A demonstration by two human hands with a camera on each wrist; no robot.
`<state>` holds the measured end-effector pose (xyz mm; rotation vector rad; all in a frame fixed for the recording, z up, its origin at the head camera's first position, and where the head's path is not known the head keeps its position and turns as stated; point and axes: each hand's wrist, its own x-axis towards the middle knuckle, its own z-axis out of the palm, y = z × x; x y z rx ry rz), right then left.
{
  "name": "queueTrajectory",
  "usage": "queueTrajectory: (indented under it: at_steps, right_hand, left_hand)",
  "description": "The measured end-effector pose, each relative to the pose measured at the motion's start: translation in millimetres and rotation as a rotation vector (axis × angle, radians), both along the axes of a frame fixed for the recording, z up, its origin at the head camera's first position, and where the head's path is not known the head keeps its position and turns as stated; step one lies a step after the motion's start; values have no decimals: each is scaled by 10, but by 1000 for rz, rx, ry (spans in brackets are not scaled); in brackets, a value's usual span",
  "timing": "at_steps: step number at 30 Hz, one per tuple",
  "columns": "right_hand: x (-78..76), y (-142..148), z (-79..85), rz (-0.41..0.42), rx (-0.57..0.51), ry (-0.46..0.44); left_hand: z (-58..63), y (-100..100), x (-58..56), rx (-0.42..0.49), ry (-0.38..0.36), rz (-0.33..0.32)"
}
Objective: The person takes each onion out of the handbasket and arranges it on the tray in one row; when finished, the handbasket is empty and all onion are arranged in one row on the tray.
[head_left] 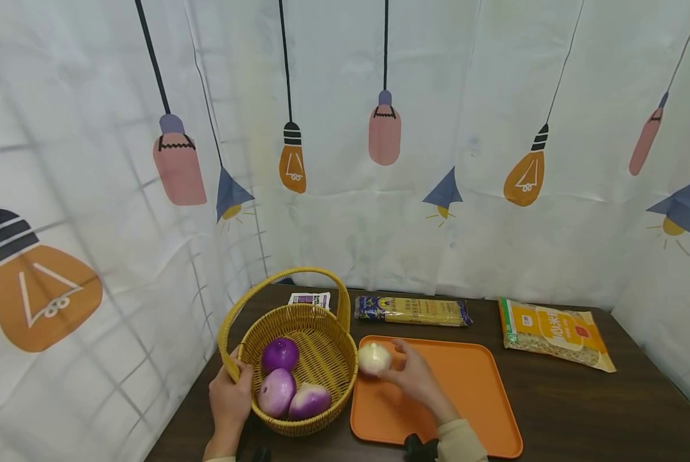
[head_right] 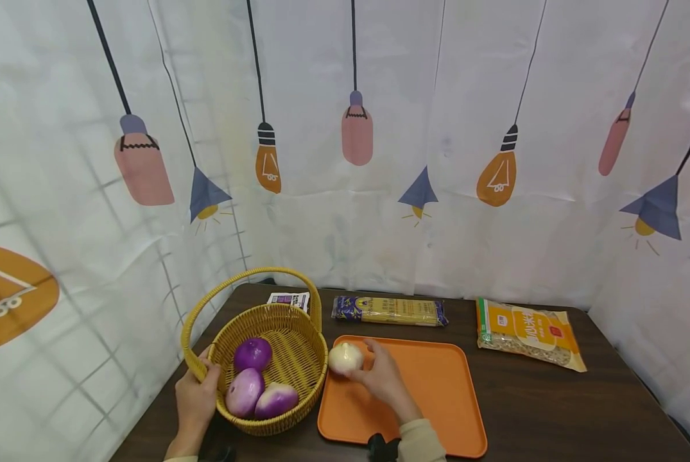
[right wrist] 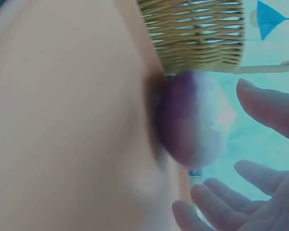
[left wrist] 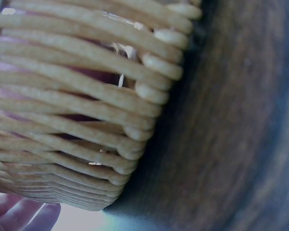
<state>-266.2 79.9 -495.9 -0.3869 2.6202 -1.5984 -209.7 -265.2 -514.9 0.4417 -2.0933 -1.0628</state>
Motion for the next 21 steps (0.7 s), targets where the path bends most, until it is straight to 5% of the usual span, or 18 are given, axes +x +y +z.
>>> queueTrajectory:
  at_steps: [11,21]
  right_hand:
    - [165,-59,304,-30,-98,54]
    - [351,-340,459,74,-309,91]
  left_hand:
    - [-11,5,-25,23,3,-5]
    - [-16,1,0,-2,16,-3]
